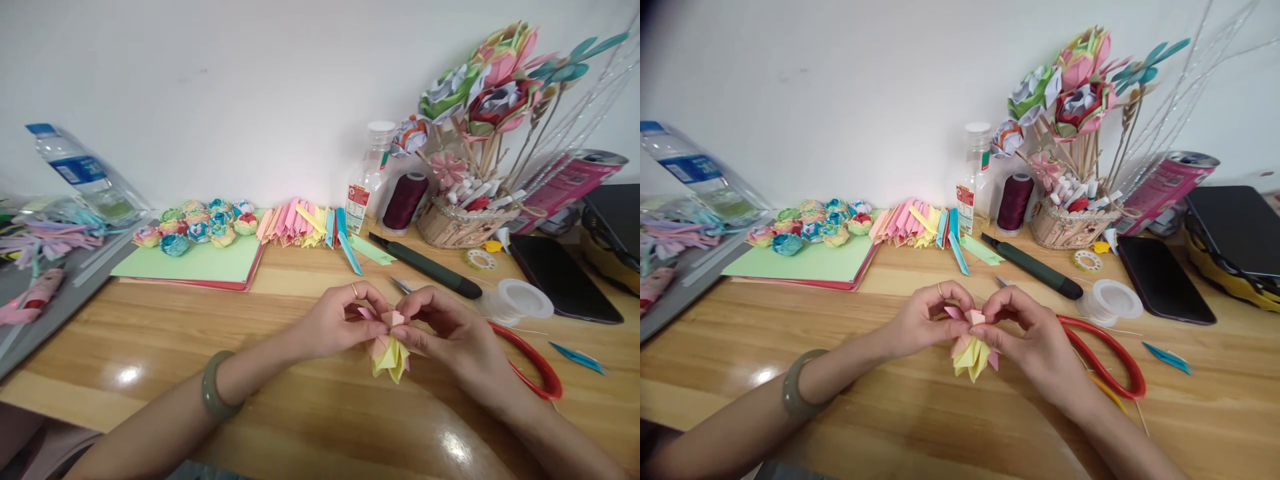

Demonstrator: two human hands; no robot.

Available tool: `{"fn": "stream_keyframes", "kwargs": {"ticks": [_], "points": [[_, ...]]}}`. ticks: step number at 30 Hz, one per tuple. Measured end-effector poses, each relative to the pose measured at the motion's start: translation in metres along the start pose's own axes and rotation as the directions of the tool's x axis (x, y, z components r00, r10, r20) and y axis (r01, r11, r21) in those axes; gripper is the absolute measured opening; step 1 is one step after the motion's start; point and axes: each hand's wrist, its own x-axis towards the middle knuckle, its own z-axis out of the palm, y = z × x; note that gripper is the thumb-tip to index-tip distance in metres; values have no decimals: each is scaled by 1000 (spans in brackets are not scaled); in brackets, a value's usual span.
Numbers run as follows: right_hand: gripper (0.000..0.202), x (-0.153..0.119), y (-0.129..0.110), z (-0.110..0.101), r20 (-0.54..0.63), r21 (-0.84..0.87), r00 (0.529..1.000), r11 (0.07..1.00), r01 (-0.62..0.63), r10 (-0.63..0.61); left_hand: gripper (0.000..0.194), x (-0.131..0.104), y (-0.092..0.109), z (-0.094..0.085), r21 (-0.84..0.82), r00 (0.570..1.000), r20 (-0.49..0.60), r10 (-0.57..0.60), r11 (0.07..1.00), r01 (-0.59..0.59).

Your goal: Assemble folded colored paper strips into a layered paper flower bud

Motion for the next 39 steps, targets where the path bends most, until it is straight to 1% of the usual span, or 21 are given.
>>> {"fn": "stream_keyframes", "kwargs": {"ticks": [3, 5, 8, 11, 14, 16, 17, 19, 21, 23, 26, 29, 31, 34, 36, 39], "points": [[25, 1, 1, -1, 24, 86, 997, 993, -80, 78, 25, 3, -2, 1, 6, 995, -92, 32, 999, -32], [25, 2, 2, -1, 25, 116, 996, 989, -93, 91, 24, 4, -2, 2, 7, 992, -126, 28, 1000, -27], [23, 3, 2, -1, 25, 130, 996, 988, -85, 83, 23, 3, -2, 5, -6, 987, -160, -12, 1000, 11], [22, 3, 2, -1, 15, 96, 999, 994, -51, 49, 20, 2, -2, 7, 27, 981, -192, 22, 999, -17], [22, 2, 1, -1, 2, 21, 1000, 999, 25, -25, 16, 1, -1, 9, 86, 975, -193, 107, 992, -92], [22, 2, 0, -1, 1, -25, 998, 997, 69, -69, 16, 0, 0, 10, 106, 975, -178, 132, 988, -115], [23, 1, -1, -1, 1, -39, 997, 996, 81, -81, 16, -1, 0, 9, 97, 978, -169, 121, 990, -105], [23, 1, -2, -1, 0, -40, 997, 996, 82, -82, 17, -2, 1, 9, 55, 988, -144, 52, 998, -44], [22, 1, -3, -1, 4, -16, 999, 999, 45, -45, 20, -1, 0, 7, 6, 992, -121, -42, 999, 43], [20, 3, -3, -2, 21, 12, 1000, 1000, -17, 16, 24, -1, -1, 6, -27, 988, -105, -113, 993, 111], [21, 6, -2, -7, 82, 49, 991, 993, -106, 102, 28, 1, -2, 5, -59, 983, -125, -138, 990, 131], [23, 10, -1, -10, 139, 42, 977, 985, -166, 159, 29, 4, -3, 4, -85, 974, -162, -160, 985, 148], [25, 10, 0, -11, 139, 22, 973, 981, -190, 186, 28, 5, -4, 2, -100, 968, -148, -204, 977, 191], [28, 10, 2, -9, 120, 14, 971, 978, -209, 205, 24, 7, -4, -2, -123, 961, -79, -265, 959, 255], [30, 9, 3, -7, 108, 16, 972, 977, -213, 210, 25, 8, -3, -3, -148, 951, -53, -305, 944, 294], [32, 10, 5, -7, 116, 22, 969, 975, -221, 217, 28, 9, -1, -4, -173, 927, -85, -366, 921, 348]]}}
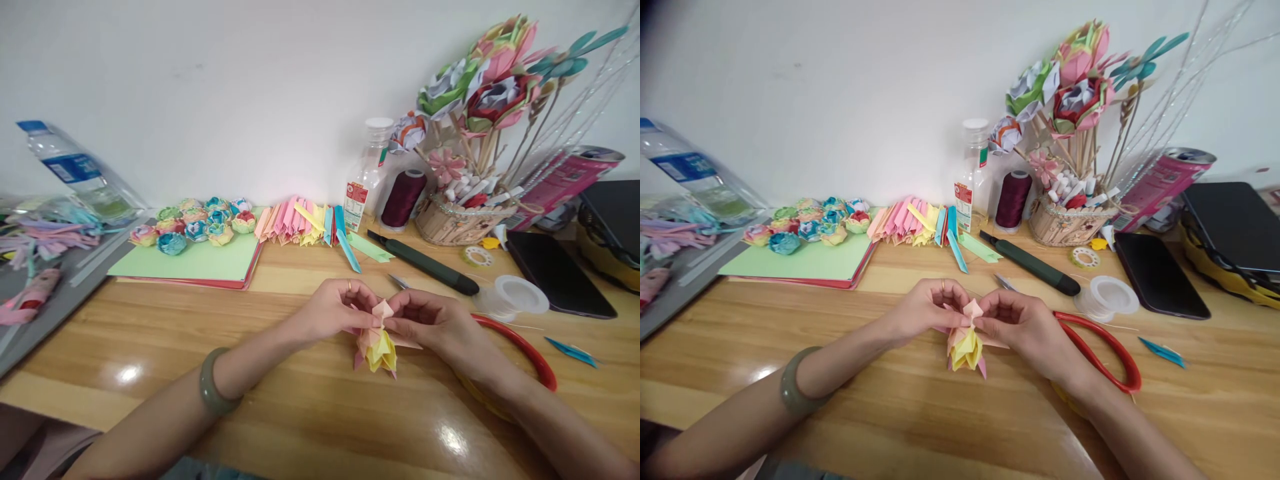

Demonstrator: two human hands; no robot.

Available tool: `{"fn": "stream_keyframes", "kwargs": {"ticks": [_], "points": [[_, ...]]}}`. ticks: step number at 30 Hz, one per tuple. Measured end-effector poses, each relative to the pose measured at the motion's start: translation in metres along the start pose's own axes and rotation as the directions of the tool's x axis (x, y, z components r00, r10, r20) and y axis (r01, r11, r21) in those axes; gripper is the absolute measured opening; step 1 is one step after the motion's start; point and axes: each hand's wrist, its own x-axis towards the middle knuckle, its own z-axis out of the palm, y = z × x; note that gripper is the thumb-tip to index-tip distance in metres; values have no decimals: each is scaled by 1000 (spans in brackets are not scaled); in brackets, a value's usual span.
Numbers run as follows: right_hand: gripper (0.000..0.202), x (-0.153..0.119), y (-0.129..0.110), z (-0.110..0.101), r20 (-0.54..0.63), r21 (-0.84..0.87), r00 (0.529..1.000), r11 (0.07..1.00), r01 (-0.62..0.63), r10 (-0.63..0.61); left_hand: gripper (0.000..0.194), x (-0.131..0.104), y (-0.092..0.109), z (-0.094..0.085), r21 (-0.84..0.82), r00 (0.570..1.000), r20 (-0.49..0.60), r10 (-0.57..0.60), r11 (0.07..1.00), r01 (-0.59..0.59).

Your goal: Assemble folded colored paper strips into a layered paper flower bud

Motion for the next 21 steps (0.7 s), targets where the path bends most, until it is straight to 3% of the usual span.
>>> {"fn": "stream_keyframes", "kwargs": {"ticks": [4, 8, 15, 18, 21], "points": [[35, 2, 2, -1, 55, 12, 998, 1000, -21, 21, 28, -1, 3, 2, -11, 998, -53, -41, 999, 41], [33, 3, 6, 3, 15, -18, 1000, 1000, 7, -7, 31, -1, 2, 4, -17, 995, -79, -60, 998, 59], [18, -1, 9, 10, -4, -254, 990, 957, 137, -143, 22, -2, -1, 8, 50, 992, -126, -26, 998, 33], [12, -4, 6, 9, 10, -418, 967, 877, 236, -255, 14, -2, -2, 9, 125, 988, -149, 26, 992, -7], [8, -7, 7, 8, 25, -613, 903, 707, 352, -428, 8, -3, -5, 10, 254, 967, -170, 192, 956, -145]]}}
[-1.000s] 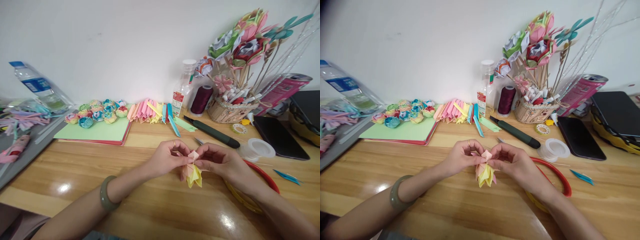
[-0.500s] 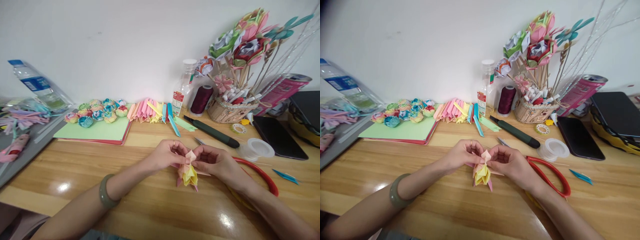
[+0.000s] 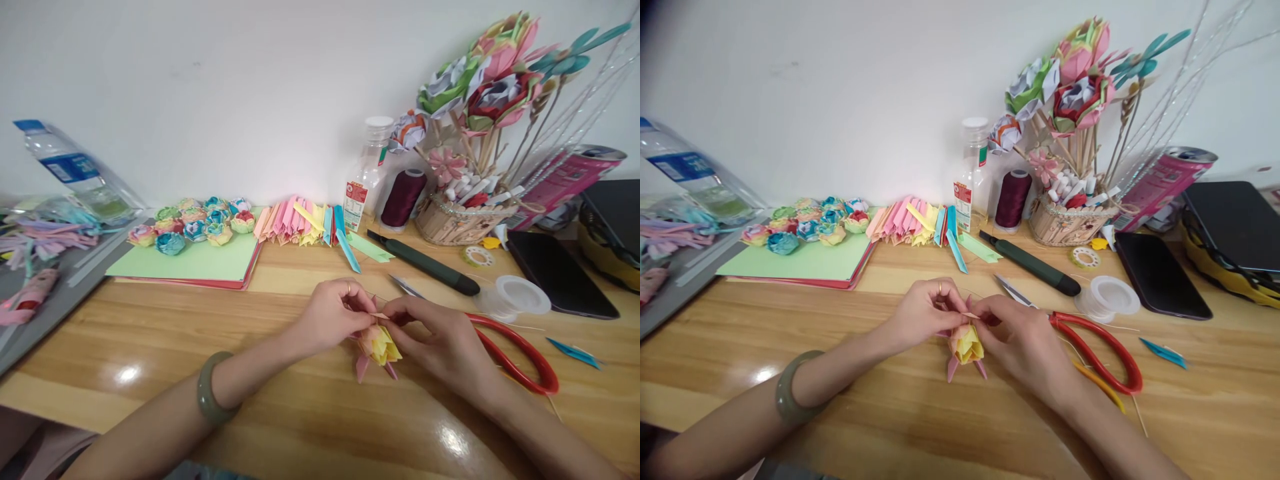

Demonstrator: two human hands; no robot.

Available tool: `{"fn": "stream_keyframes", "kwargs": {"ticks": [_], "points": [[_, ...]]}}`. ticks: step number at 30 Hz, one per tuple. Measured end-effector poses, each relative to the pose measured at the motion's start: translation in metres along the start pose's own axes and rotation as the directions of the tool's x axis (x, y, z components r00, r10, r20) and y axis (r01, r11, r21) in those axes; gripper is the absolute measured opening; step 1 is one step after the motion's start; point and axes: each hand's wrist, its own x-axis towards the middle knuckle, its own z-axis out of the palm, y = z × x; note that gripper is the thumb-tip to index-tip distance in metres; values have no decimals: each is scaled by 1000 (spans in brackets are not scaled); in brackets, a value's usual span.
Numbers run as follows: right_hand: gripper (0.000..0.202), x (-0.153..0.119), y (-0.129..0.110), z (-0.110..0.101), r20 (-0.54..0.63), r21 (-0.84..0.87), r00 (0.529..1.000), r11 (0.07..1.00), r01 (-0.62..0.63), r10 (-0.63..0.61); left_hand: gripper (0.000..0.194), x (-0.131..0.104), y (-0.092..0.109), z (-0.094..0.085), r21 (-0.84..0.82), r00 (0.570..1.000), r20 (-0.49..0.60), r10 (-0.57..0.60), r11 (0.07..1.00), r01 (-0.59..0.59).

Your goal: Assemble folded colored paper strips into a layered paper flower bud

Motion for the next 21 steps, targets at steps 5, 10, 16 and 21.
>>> {"fn": "stream_keyframes", "kwargs": {"ticks": [5, 10, 16, 21], "points": [[7, -4, 5, -1, -74, -296, 949, 915, 274, -308, 8, -5, -1, -1, 103, 964, -7, 264, 960, -262], [12, -6, 8, -6, -171, -425, 865, 827, 367, -472, 32, -3, 7, -7, -366, 989, 109, 98, 929, -52], [21, -6, 7, -9, -173, -415, 867, 833, 366, -467, 18, 1, 5, -6, -325, 992, 125, 28, 945, 15], [3, 0, -8, -15, -389, -185, 909, 979, 84, -151, 10, 1, 1, -6, -134, 919, -192, 343, 919, -371]]}}
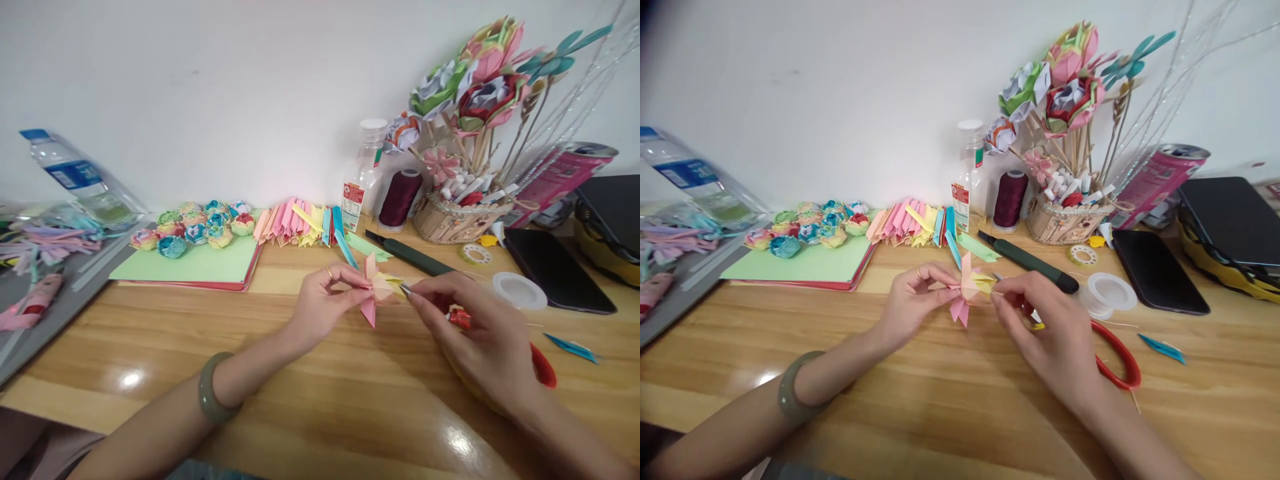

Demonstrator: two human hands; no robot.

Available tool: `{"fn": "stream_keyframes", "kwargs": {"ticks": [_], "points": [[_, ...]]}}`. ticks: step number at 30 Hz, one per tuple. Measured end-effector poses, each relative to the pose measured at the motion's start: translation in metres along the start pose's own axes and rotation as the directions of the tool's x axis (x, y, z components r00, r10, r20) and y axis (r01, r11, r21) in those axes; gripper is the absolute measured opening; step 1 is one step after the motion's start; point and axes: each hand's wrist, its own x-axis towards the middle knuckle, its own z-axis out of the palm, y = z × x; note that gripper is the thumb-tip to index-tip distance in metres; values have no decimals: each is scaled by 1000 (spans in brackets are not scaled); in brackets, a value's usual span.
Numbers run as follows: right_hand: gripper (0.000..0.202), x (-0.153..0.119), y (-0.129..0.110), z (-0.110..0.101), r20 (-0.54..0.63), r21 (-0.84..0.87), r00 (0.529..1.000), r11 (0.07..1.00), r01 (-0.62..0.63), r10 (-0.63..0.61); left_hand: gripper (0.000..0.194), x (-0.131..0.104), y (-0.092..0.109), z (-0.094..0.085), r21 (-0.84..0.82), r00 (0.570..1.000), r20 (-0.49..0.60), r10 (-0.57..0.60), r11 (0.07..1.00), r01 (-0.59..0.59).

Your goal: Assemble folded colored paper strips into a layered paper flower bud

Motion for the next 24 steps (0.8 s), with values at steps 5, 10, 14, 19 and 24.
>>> {"fn": "stream_keyframes", "kwargs": {"ticks": [5, 10, 14, 19, 24], "points": [[20, 5, -8, -1, 299, 257, 913, 898, -357, 278, 2, -6, -2, 1, 153, 956, 79, 282, 944, -291], [25, 5, -7, 0, 364, 273, 883, 872, -407, 298, 4, -10, -9, 1, 151, 955, 145, 259, 948, -280], [28, 4, -3, 0, 382, 262, 865, 860, -438, 325, 1, -9, -10, 0, 139, 971, 97, 220, 963, -232], [28, 3, 4, 0, 421, 306, 833, 808, -503, 359, 4, -6, -7, 1, 119, 976, 69, 207, 970, -214], [25, 1, 7, 1, 407, 342, 829, 777, -528, 384, 11, -5, -7, 1, 92, 983, 55, 176, 979, -181]]}}
